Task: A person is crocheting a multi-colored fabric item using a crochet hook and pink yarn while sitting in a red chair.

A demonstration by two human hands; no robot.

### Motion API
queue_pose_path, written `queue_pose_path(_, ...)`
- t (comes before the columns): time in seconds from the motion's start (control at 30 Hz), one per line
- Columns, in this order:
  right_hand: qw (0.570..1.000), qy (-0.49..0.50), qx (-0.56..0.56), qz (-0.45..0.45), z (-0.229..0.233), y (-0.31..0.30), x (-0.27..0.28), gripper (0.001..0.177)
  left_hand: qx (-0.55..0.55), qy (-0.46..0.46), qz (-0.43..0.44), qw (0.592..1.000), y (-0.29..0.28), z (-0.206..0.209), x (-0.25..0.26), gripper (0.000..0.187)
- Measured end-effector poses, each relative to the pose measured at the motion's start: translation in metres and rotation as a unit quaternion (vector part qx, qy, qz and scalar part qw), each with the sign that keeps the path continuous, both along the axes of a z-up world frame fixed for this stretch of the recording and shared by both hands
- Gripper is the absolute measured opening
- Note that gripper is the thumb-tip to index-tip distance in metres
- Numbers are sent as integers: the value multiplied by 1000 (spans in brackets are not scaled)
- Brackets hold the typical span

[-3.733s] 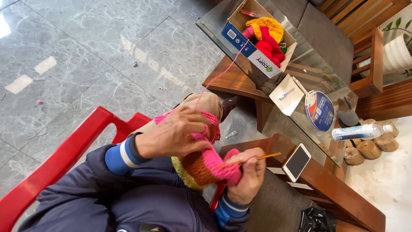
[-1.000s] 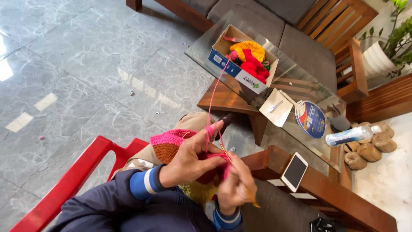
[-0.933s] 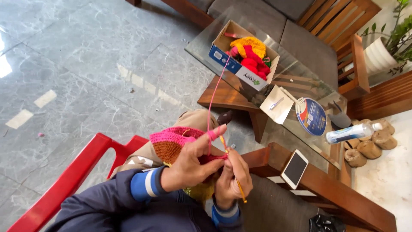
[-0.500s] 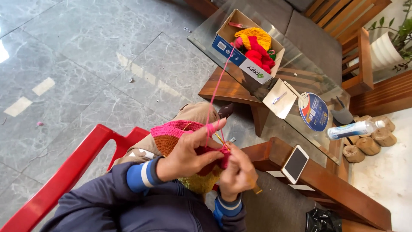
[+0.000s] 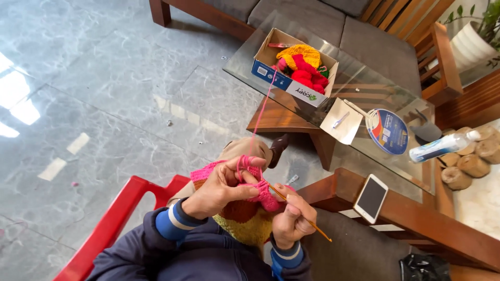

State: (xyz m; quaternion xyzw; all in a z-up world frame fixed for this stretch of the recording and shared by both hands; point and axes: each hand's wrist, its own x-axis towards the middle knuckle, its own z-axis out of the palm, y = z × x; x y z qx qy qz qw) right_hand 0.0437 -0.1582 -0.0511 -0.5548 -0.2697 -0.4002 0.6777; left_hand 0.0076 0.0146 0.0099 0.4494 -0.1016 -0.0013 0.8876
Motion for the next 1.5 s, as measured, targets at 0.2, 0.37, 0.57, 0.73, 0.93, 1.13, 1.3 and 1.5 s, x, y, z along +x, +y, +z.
queue_pose_path(0.2, 999, 20, -26, 41, 15, -3, -4, 24, -39, 29, -37, 998, 10, -8, 3, 49)
queue_pose_path(0.37, 992, 57, -36, 106, 21, -7, -9, 22, -38, 77, -72, 994, 19, -4, 4, 37)
queue_pose_path(0.57, 994, 37, -44, 88, 14, -5, -6, 25, 13, 26, -77, 997, 10, -1, -1, 44)
queue_pose_path(0.73, 993, 7, -63, 100, 9, -8, -2, 22, -54, 54, -88, 993, 9, -12, 2, 41)
queue_pose_path(0.93, 984, 90, -28, 152, 27, -5, -16, 27, -69, 120, -120, 983, 14, -11, 7, 37)
queue_pose_path(1.13, 974, 149, 23, 171, 28, -6, -12, 28, -32, 53, -66, 996, 7, -8, -1, 35)
queue_pose_path(1.3, 971, 163, 22, 174, 21, -3, -8, 29, 46, -8, -3, 999, -12, -8, -4, 50)
queue_pose_path(1.5, 959, 191, 43, 204, 19, -6, -3, 25, 16, -2, -7, 1000, -14, -6, -3, 53)
